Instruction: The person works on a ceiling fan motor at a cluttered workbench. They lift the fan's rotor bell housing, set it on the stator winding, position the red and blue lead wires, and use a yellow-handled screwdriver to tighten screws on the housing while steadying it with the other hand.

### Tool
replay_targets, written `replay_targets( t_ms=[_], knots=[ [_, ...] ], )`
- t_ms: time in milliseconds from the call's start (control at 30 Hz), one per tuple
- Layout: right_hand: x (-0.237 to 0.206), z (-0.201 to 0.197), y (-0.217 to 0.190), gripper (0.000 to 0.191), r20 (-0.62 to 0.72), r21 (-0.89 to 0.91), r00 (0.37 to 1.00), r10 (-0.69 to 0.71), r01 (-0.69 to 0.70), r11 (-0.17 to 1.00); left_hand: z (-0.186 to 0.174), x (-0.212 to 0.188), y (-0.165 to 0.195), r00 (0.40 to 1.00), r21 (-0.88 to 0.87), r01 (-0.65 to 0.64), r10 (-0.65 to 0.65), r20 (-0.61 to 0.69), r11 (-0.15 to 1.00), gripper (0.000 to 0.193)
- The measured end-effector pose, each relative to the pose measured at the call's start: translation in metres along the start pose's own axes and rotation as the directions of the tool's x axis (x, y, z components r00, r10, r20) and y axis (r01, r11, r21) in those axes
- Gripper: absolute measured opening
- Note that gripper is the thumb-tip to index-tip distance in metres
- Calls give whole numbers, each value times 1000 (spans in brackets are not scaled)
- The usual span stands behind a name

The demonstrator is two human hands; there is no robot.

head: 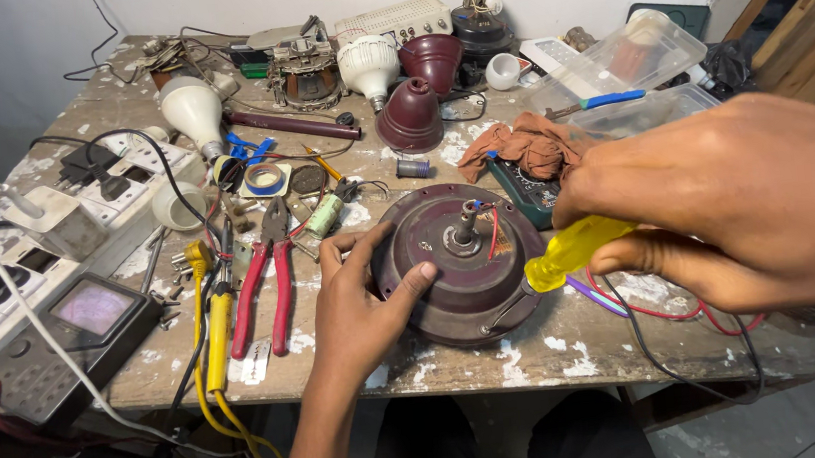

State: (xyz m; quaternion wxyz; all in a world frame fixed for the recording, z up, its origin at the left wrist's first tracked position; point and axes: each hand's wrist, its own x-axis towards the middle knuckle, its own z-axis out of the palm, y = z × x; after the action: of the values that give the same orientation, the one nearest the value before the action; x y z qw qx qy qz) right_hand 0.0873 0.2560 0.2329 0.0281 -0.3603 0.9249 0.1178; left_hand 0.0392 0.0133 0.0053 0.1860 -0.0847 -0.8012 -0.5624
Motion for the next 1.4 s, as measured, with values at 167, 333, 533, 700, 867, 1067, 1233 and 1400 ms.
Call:
replay_targets(
  t_ms=[167,333,533,700,867,1067,1233,1400],
  knots=[
    [11,-9,-2,44,172,-110,956,238,-221,969,0,0,-1,1000,-2,-10,10,7,1000,71],
    [11,-10,3,49,26,119,999,38,-41,992,0,2,0,1000,-3,-13,13,12,1000,72],
    [13,-12,-1,52,25,25,996,84,-85,996,-1,0,0,1000,4,18,-19,23,1000,73],
    [14,-14,-4,56,155,-152,938,311,-289,945,-1,2,1,999,-7,-37,37,3,999,72],
    [3,-9,-1,54,-196,96,972,-127,148,984,-1,1,1,999,9,45,-45,27,999,73],
    [9,-15,-13,47,156,-94,932,326,-315,944,-1,1,2,1000,2,20,-20,20,1000,73],
    [10,-16,-15,47,166,-58,884,436,-433,900,-2,1,3,999,-9,25,-24,25,1000,73],
    [2,0,3,41,-48,227,990,134,-120,966,-2,2,4,999,1,45,-45,29,999,73]
  ],
)
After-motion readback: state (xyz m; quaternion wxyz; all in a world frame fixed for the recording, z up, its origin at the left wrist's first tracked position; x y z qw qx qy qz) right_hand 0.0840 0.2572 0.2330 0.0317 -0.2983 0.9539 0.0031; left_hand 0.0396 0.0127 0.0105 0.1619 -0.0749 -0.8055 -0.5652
